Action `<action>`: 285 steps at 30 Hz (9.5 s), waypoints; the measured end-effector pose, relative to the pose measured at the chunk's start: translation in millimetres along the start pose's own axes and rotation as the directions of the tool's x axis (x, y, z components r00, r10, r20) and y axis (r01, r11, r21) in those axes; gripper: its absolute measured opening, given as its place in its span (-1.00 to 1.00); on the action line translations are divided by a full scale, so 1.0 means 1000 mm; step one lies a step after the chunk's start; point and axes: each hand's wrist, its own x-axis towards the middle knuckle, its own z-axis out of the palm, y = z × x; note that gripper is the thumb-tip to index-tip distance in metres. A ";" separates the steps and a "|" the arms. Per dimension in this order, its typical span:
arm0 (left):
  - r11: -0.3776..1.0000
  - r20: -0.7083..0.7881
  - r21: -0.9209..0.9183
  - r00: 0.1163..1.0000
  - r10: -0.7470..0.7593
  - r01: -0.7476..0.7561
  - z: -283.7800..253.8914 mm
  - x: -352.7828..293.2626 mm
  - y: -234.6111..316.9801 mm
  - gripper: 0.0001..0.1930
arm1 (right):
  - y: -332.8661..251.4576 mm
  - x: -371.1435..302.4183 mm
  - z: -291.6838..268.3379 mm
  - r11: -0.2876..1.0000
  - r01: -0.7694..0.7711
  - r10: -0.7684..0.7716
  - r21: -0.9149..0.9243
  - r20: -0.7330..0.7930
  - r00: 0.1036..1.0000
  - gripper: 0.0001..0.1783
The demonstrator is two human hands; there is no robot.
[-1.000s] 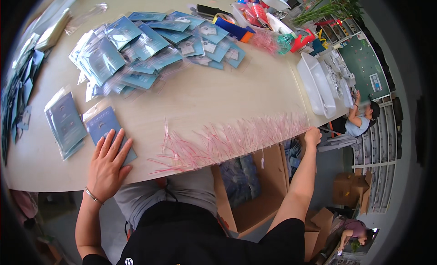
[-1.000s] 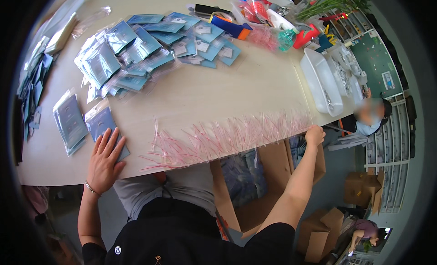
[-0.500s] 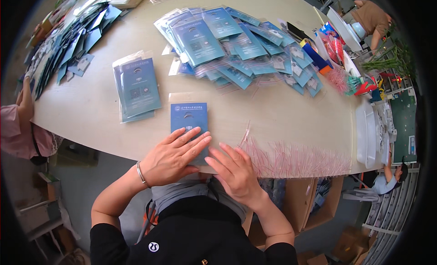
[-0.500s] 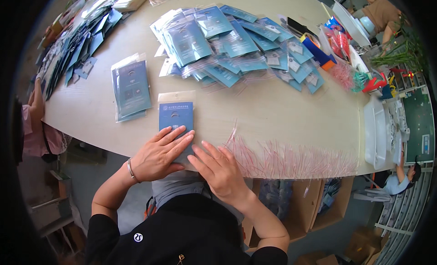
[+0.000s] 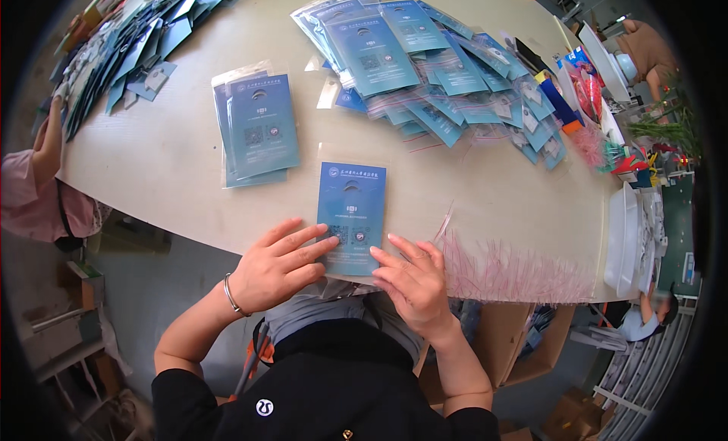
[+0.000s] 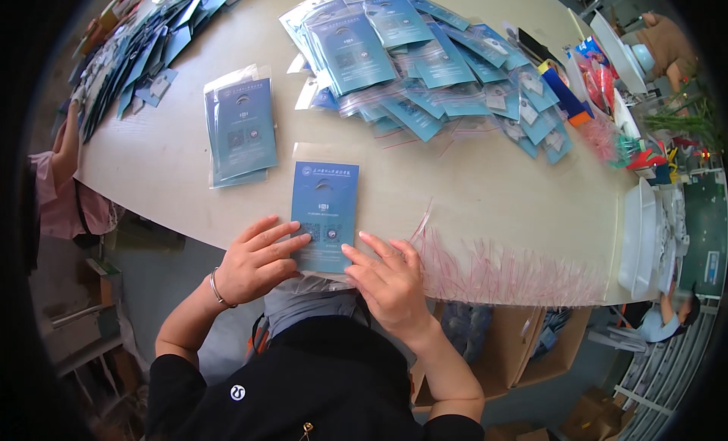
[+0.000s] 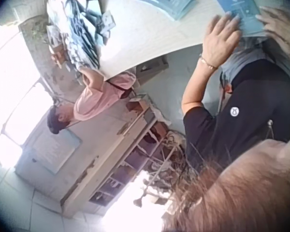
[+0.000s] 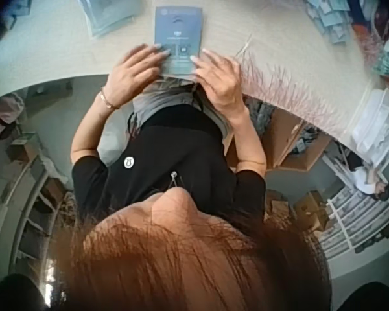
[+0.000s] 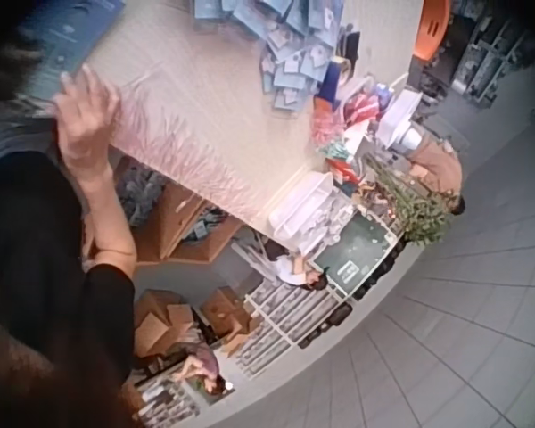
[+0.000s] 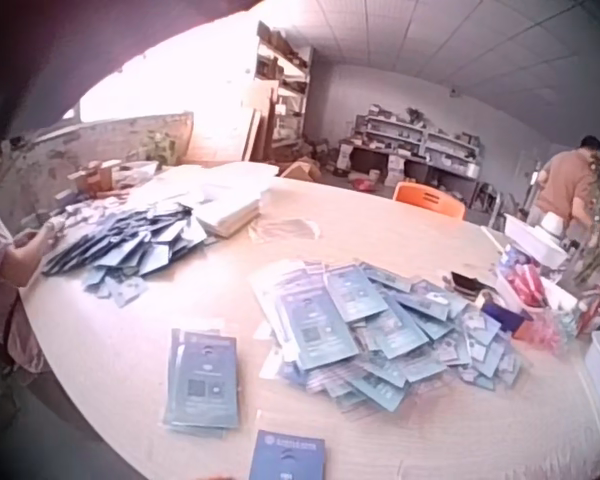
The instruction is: The person places blue keychains into clear plastic bags and seals them. They then stack the packaged items on the table and periodically transfer the stacks into a cardboard box.
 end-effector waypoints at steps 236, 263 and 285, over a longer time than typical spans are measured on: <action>0.739 -0.028 0.473 0.846 -0.532 0.480 -0.026 0.065 -0.086 -0.38 | 0.048 0.154 0.017 0.848 0.070 -0.037 -0.526 0.072 0.997 -0.72; 0.980 0.115 0.089 0.975 -0.189 0.179 -0.004 0.051 -0.007 -0.42 | -0.010 0.037 -0.005 0.956 -0.291 0.293 0.034 -0.089 0.952 -0.68; 0.968 0.249 0.197 0.947 -0.205 0.157 -0.006 0.069 -0.009 -0.40 | 0.088 -0.146 -0.189 0.593 -0.781 0.595 0.195 -0.759 0.263 -0.78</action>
